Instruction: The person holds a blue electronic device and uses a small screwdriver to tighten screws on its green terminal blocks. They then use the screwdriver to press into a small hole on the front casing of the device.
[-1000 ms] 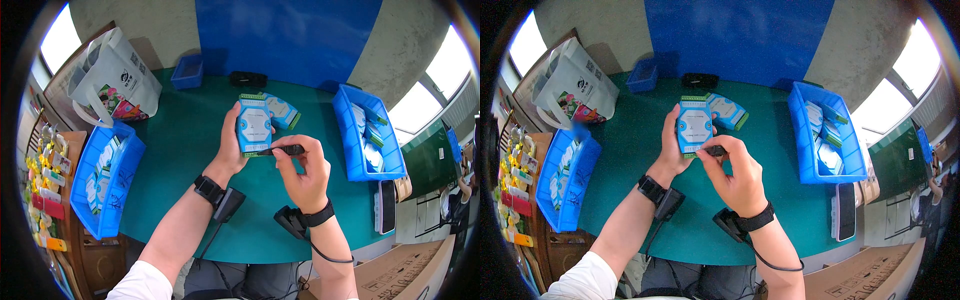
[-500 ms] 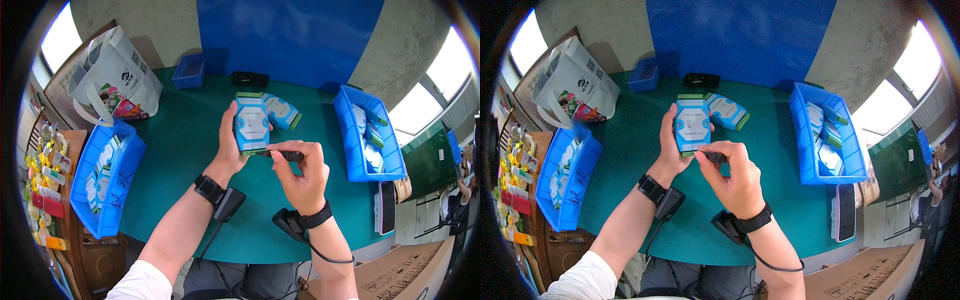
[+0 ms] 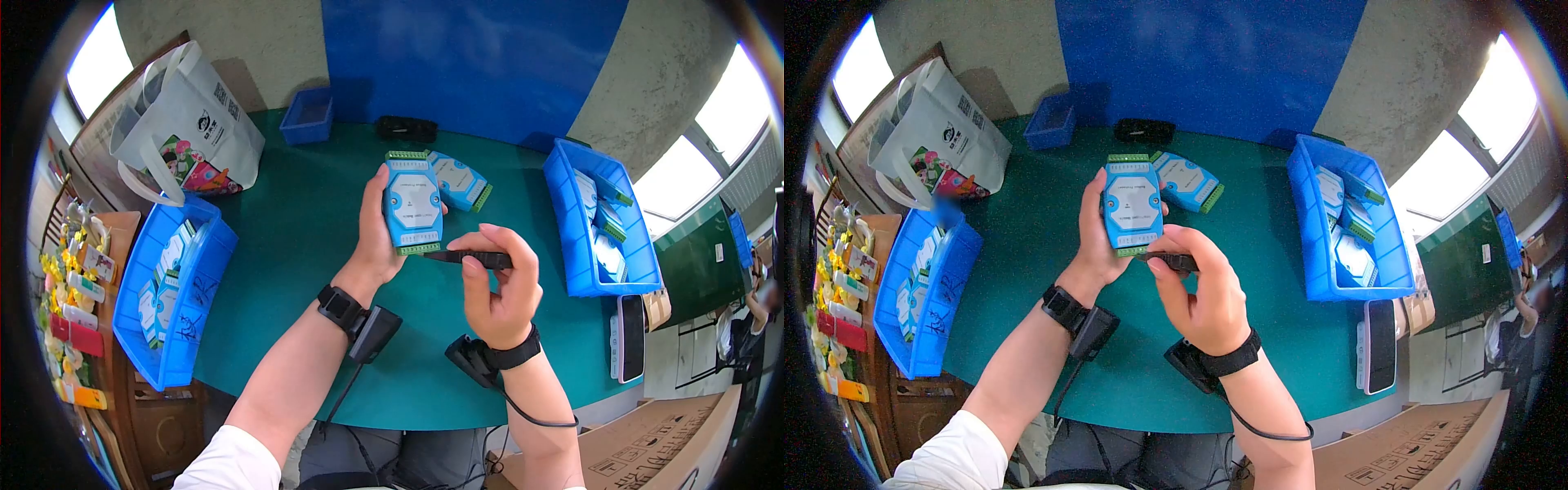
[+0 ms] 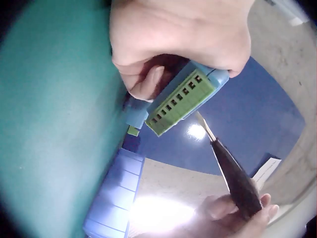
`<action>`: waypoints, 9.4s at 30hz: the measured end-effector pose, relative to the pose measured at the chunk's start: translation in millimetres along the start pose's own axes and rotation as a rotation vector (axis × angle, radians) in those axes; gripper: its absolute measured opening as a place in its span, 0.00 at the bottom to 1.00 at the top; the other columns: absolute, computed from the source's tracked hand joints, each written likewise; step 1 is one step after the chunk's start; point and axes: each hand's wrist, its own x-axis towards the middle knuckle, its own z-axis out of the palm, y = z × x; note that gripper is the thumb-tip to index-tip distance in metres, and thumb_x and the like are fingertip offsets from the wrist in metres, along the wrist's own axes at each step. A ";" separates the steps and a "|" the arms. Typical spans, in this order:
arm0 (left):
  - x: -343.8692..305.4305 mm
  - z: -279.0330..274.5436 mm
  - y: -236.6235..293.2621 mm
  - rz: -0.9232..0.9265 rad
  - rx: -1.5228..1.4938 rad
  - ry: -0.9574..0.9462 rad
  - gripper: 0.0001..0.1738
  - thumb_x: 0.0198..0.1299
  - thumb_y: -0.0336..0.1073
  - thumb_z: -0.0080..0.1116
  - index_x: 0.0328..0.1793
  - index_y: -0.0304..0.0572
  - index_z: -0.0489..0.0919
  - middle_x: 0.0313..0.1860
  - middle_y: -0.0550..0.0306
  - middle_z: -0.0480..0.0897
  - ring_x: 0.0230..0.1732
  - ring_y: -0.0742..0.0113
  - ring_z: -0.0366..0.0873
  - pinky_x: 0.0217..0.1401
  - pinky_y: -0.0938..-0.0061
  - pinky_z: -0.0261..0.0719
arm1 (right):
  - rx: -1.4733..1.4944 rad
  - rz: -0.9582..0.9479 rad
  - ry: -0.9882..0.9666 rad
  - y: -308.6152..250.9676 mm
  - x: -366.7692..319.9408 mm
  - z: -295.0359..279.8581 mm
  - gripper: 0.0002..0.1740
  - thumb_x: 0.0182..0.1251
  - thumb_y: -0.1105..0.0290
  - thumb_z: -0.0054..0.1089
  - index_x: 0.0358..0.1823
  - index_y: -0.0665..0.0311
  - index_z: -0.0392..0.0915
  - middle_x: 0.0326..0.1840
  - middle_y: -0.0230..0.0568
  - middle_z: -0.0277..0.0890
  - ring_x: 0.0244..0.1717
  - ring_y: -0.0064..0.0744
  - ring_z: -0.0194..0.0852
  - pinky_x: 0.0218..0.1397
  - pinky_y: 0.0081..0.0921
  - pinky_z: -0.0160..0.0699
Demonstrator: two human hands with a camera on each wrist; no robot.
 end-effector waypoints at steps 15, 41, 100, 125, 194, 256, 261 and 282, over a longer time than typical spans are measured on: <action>1.7 -2.2 0.9 -0.056 -0.061 -0.016 0.40 0.72 0.70 0.44 0.65 0.41 0.79 0.56 0.47 0.86 0.49 0.59 0.87 0.53 0.63 0.88 | -0.022 -0.040 -0.168 1.2 11.0 -8.9 0.37 0.74 0.83 0.52 0.81 0.77 0.49 0.49 0.55 0.80 0.46 0.47 0.84 0.58 0.36 0.83; -1.6 4.7 0.4 -0.061 -0.040 0.034 0.37 0.76 0.68 0.39 0.61 0.40 0.80 0.51 0.51 0.87 0.45 0.62 0.87 0.51 0.66 0.86 | -0.057 -0.026 -0.205 -0.5 16.8 -11.3 0.33 0.73 0.84 0.55 0.78 0.75 0.58 0.47 0.51 0.80 0.45 0.48 0.84 0.59 0.37 0.83; -0.2 -0.4 1.9 -0.005 -0.048 0.028 0.41 0.71 0.71 0.46 0.69 0.41 0.76 0.58 0.46 0.85 0.48 0.58 0.86 0.49 0.64 0.87 | -0.023 0.146 0.195 0.6 -1.4 3.6 0.20 0.68 0.80 0.72 0.55 0.71 0.71 0.44 0.45 0.82 0.39 0.27 0.82 0.42 0.21 0.82; -1.6 -0.8 -1.0 -0.013 0.042 0.003 0.42 0.71 0.72 0.44 0.67 0.40 0.78 0.58 0.48 0.85 0.50 0.59 0.85 0.52 0.62 0.86 | 0.052 0.081 -0.009 1.4 6.8 6.0 0.15 0.68 0.82 0.68 0.53 0.67 0.75 0.47 0.46 0.88 0.36 0.28 0.85 0.39 0.23 0.85; 0.3 -6.1 0.3 0.020 -0.016 0.017 0.40 0.71 0.70 0.45 0.68 0.41 0.77 0.57 0.47 0.85 0.52 0.58 0.86 0.55 0.61 0.87 | 0.087 0.103 -0.125 7.4 6.3 -0.3 0.22 0.66 0.84 0.63 0.59 0.67 0.69 0.45 0.41 0.84 0.39 0.28 0.82 0.45 0.25 0.83; -2.2 -2.3 2.2 0.249 0.001 0.087 0.39 0.74 0.67 0.44 0.66 0.36 0.77 0.59 0.45 0.85 0.50 0.58 0.86 0.54 0.64 0.86 | 0.031 0.269 0.157 -0.6 5.9 9.3 0.13 0.72 0.83 0.64 0.53 0.69 0.71 0.43 0.42 0.87 0.34 0.18 0.81 0.36 0.17 0.80; -1.9 -1.8 2.4 0.242 0.002 0.079 0.39 0.74 0.67 0.43 0.65 0.36 0.78 0.58 0.45 0.85 0.50 0.58 0.86 0.54 0.65 0.86 | 0.016 0.276 0.148 -0.6 6.4 8.4 0.14 0.71 0.82 0.65 0.53 0.68 0.72 0.43 0.41 0.87 0.33 0.18 0.81 0.35 0.17 0.80; -3.1 2.3 3.0 0.203 0.043 0.099 0.41 0.74 0.68 0.41 0.64 0.34 0.78 0.51 0.49 0.86 0.48 0.61 0.85 0.48 0.67 0.87 | -0.044 0.326 0.025 -4.3 13.4 1.2 0.13 0.70 0.80 0.68 0.51 0.69 0.74 0.39 0.41 0.87 0.32 0.22 0.85 0.36 0.19 0.83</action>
